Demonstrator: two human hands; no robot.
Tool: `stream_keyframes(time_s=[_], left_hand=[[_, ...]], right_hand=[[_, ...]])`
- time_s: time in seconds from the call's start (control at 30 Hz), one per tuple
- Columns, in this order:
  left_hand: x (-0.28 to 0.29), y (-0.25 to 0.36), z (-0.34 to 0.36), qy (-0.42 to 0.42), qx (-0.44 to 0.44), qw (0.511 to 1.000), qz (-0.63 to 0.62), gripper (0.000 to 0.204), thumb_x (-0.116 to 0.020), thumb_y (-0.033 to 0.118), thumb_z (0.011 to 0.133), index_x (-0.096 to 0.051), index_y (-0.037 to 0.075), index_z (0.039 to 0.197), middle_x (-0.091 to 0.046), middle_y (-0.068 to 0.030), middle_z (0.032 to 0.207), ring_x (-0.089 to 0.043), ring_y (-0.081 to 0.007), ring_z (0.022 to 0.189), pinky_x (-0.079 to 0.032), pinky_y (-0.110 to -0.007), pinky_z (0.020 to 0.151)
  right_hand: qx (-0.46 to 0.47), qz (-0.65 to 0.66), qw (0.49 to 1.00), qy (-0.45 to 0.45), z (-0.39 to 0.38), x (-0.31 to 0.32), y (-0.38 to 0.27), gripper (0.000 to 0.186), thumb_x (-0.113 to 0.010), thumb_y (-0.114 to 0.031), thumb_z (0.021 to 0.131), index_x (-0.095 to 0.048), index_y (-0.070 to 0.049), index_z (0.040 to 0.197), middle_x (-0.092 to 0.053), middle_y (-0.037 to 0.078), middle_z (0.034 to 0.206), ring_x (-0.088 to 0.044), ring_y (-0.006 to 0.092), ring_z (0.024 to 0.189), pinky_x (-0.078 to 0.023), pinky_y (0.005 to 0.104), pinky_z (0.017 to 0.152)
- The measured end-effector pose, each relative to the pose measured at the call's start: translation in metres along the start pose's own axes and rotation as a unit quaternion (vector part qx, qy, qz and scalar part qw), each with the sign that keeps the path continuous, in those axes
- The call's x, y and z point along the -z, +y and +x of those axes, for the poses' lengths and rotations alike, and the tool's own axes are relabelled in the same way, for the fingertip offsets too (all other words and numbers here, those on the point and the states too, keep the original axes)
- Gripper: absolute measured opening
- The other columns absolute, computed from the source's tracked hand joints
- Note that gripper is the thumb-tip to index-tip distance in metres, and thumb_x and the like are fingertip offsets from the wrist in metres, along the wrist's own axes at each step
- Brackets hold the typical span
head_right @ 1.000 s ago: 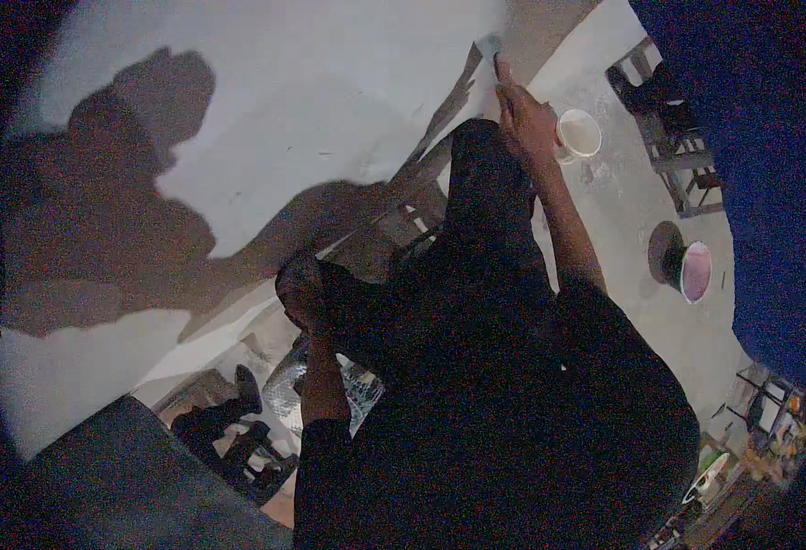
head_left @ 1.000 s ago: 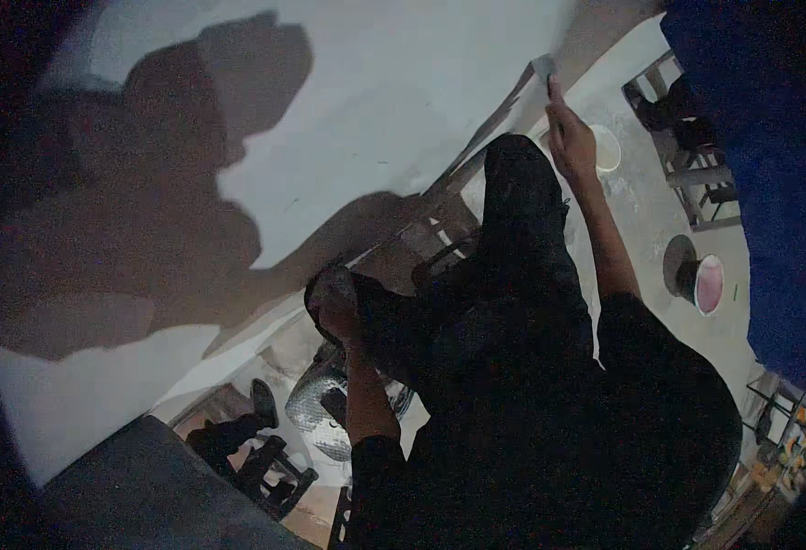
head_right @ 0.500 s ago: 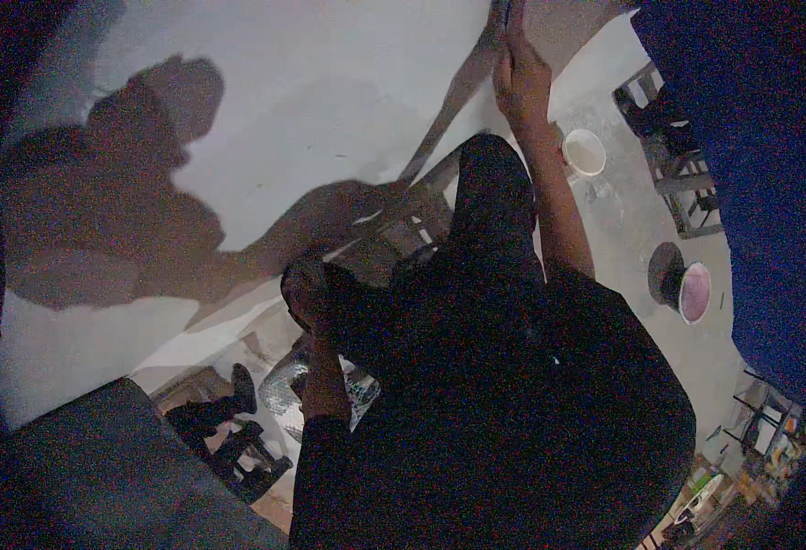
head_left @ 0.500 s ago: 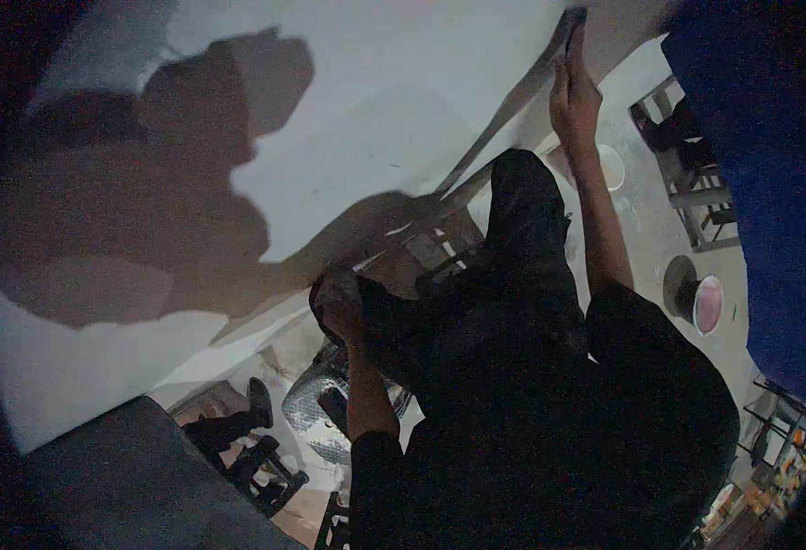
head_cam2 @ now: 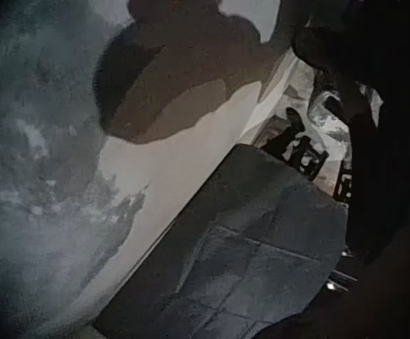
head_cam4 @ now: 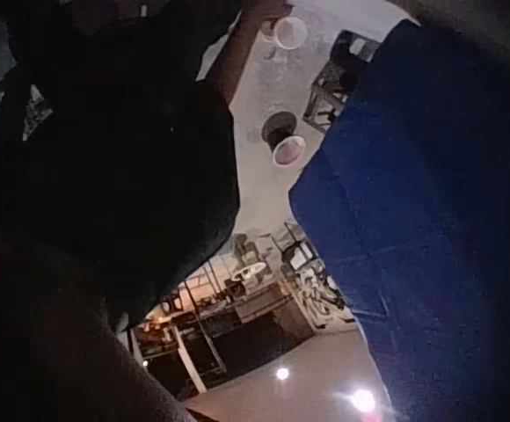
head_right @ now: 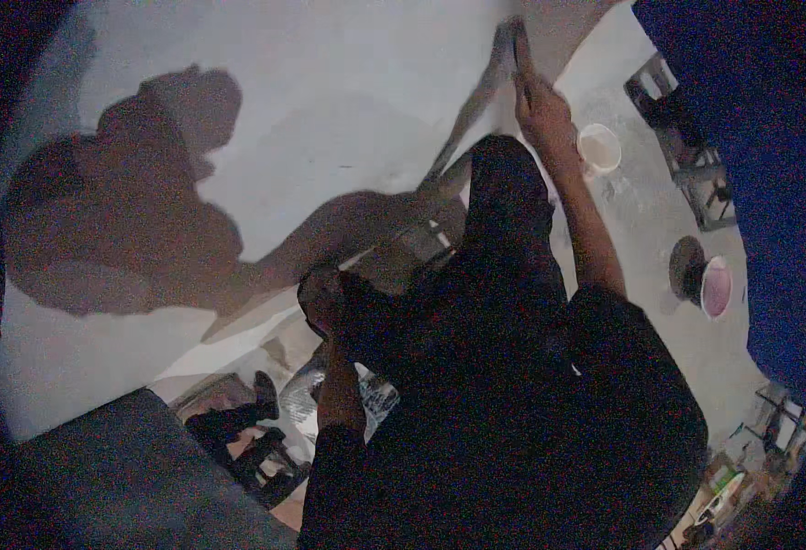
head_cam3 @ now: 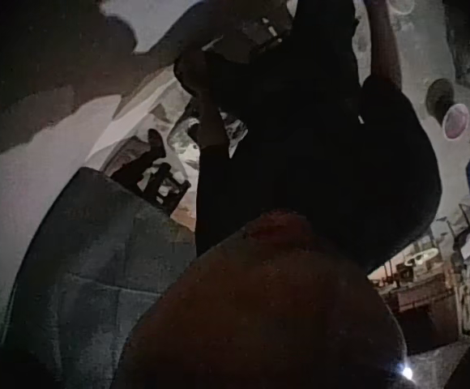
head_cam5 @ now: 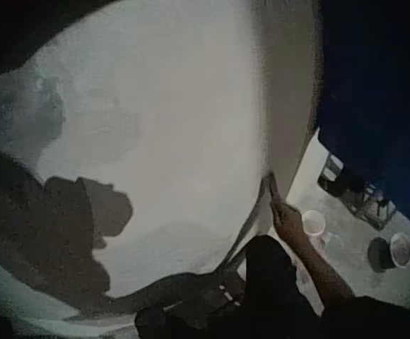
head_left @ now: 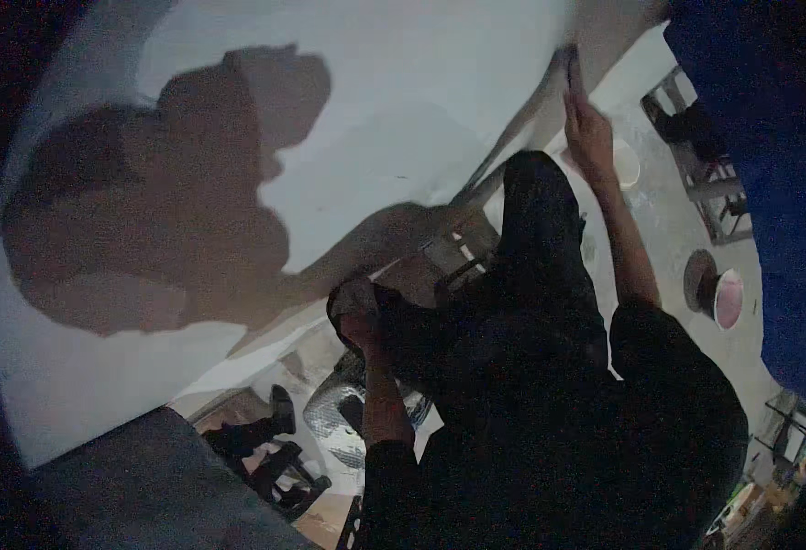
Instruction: Applying and smoothing compound on a wall surface.
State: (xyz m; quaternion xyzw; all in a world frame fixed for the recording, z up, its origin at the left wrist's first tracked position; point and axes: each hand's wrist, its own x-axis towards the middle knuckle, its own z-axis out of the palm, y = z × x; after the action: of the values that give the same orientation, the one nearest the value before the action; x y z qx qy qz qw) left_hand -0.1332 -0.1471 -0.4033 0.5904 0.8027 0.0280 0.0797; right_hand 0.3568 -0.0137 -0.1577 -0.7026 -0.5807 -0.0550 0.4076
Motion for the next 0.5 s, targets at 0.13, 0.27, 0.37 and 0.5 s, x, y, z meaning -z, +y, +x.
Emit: stream_keyframes(time_s=[0.13,0.27,0.37,0.5], left_hand=[[0.003,0.001,0.025,-0.037,0.020,0.995,-0.088,0.038,-0.056,0.038,0.084,-0.062,0.006,0.104,-0.063,-0.0122,0.090,-0.062,-0.0214,0.079,-0.050,-0.032,0.067],[0.093,0.069,0.014,-0.041,0.022,0.997,-0.057,0.043,-0.051,0.036,0.086,-0.055,0.006,0.118,-0.051,-0.0155,0.123,-0.048,-0.0300,0.115,-0.039,-0.038,0.096],[0.130,0.101,-0.002,-0.025,0.072,0.997,-0.029,0.041,-0.052,0.035,0.085,-0.056,0.006,0.114,-0.052,-0.0149,0.120,-0.050,-0.0303,0.111,-0.040,-0.038,0.094],[0.182,0.170,-0.040,0.031,0.145,0.989,0.018,0.037,-0.054,0.034,0.083,-0.060,0.006,0.106,-0.056,-0.0136,0.113,-0.054,-0.0307,0.104,-0.044,-0.038,0.089]], right_hand=[[0.049,0.018,0.994,0.092,0.051,0.022,-0.023,0.046,-0.042,-0.023,0.095,-0.032,-0.023,0.140,-0.059,0.025,0.085,-0.062,0.0352,0.067,-0.047,0.0421,0.061],[-0.010,0.004,1.000,0.008,0.003,-0.002,0.004,0.036,-0.044,-0.021,0.093,-0.045,-0.010,0.128,-0.061,0.024,0.100,-0.060,0.0396,0.086,-0.048,0.0435,0.071],[0.120,0.013,0.986,0.117,0.059,0.021,-0.031,0.038,-0.044,-0.021,0.093,-0.044,-0.009,0.129,-0.060,0.023,0.105,-0.058,0.0417,0.085,-0.048,0.0445,0.071],[0.017,-0.040,0.999,0.031,0.047,0.010,-0.035,0.042,-0.045,-0.018,0.092,-0.041,-0.013,0.133,-0.057,0.024,0.109,-0.058,0.0426,0.086,-0.048,0.0443,0.071]])
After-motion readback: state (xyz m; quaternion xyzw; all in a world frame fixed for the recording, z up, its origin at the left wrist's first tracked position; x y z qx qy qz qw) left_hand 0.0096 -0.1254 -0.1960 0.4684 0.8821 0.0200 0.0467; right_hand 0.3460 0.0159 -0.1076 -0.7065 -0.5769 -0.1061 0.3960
